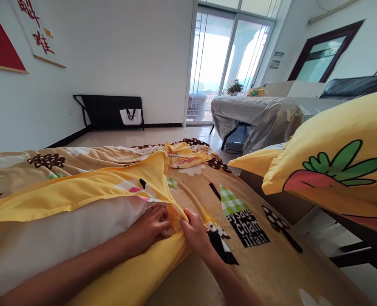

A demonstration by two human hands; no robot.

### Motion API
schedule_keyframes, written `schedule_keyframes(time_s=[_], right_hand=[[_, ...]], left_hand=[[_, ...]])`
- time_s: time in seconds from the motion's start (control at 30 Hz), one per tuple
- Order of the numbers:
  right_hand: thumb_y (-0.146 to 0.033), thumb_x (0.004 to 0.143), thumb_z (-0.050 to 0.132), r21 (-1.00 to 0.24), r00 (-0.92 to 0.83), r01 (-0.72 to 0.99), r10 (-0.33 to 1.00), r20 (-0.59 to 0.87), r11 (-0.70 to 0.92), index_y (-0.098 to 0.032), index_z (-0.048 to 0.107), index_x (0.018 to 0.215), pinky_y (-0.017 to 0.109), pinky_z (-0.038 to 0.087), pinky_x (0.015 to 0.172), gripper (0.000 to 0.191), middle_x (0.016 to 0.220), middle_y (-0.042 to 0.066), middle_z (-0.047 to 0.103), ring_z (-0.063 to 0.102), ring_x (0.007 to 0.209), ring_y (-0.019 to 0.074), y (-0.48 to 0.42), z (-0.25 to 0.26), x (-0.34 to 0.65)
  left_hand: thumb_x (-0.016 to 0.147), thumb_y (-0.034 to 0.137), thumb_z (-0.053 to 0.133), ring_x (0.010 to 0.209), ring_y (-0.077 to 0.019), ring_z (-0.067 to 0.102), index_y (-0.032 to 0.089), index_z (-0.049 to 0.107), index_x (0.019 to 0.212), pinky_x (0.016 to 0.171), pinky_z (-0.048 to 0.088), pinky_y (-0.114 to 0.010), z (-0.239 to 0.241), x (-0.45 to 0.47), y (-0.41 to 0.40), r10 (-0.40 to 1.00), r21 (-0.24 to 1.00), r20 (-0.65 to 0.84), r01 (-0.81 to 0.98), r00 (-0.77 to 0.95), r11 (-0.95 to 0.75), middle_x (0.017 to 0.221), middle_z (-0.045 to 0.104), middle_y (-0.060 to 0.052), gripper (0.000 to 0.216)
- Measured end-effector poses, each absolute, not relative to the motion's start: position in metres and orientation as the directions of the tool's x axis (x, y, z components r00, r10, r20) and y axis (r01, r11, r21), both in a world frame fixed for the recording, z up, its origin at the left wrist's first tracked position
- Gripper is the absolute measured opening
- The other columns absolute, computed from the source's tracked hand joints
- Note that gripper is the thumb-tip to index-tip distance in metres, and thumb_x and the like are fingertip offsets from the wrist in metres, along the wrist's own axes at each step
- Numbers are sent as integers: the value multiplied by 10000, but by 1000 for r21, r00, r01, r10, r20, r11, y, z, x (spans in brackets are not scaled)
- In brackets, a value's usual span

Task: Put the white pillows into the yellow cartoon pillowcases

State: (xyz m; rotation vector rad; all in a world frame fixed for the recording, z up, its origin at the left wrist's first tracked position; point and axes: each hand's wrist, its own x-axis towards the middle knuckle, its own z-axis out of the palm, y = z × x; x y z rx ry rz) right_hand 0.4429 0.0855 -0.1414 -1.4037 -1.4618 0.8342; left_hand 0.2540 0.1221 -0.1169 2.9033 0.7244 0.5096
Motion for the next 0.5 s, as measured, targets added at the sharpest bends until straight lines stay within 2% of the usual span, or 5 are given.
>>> schedule_keyframes(time_s=[0.13, 0.2, 0.37, 0.43, 0.5], right_hand=[[-305, 698, 529, -862, -44, 495, 994, 101, 109, -182, 515, 753, 226, 346, 580, 135, 707, -12, 575, 489, 652, 132, 83, -133, 445], [-292, 695, 570, -789, -86, 606, 994, 62, 102, -181, 540, 818, 222, 329, 572, 168, 747, 1, 621, 523, 661, 137, 80, -130, 445], [-214, 763, 511, -511, 47, 860, 998, 53, -13, -174, 560, 810, 250, 235, 552, 78, 718, 60, 665, 552, 637, 157, 77, -135, 441], [-194, 769, 491, -488, 60, 872, 996, 60, -23, -177, 548, 765, 253, 227, 551, 59, 704, 56, 657, 538, 633, 149, 78, -138, 440], [-198, 775, 471, -525, 53, 851, 994, 91, 2, -185, 527, 734, 248, 236, 550, 70, 668, 25, 627, 510, 621, 137, 79, -142, 442]], left_hand=[[896, 239, 507, 1026, -198, 506, 198, 576, 931, 922, 351, -348, -116, 248, 119, 334, 79, 327, 326, 884, -942, 1033, 603, -54, 87], [916, 225, 477, 986, -173, 534, 197, 556, 906, 906, 336, -331, -114, 247, 116, 266, 41, 335, 268, 904, -963, 960, 631, -30, 84], [921, 170, 454, 827, -152, 583, 203, 566, 917, 885, 340, -336, -95, 262, 107, -1, -167, 301, 52, 954, -985, 836, 652, -6, 117], [904, 164, 480, 836, -157, 600, 194, 583, 910, 905, 361, -322, -83, 277, 104, -58, -155, 248, -20, 967, -988, 865, 677, -18, 108], [878, 186, 531, 843, -160, 622, 190, 599, 851, 877, 401, -291, -72, 292, 103, -8, -35, 157, -3, 988, -999, 877, 701, -23, 73]])
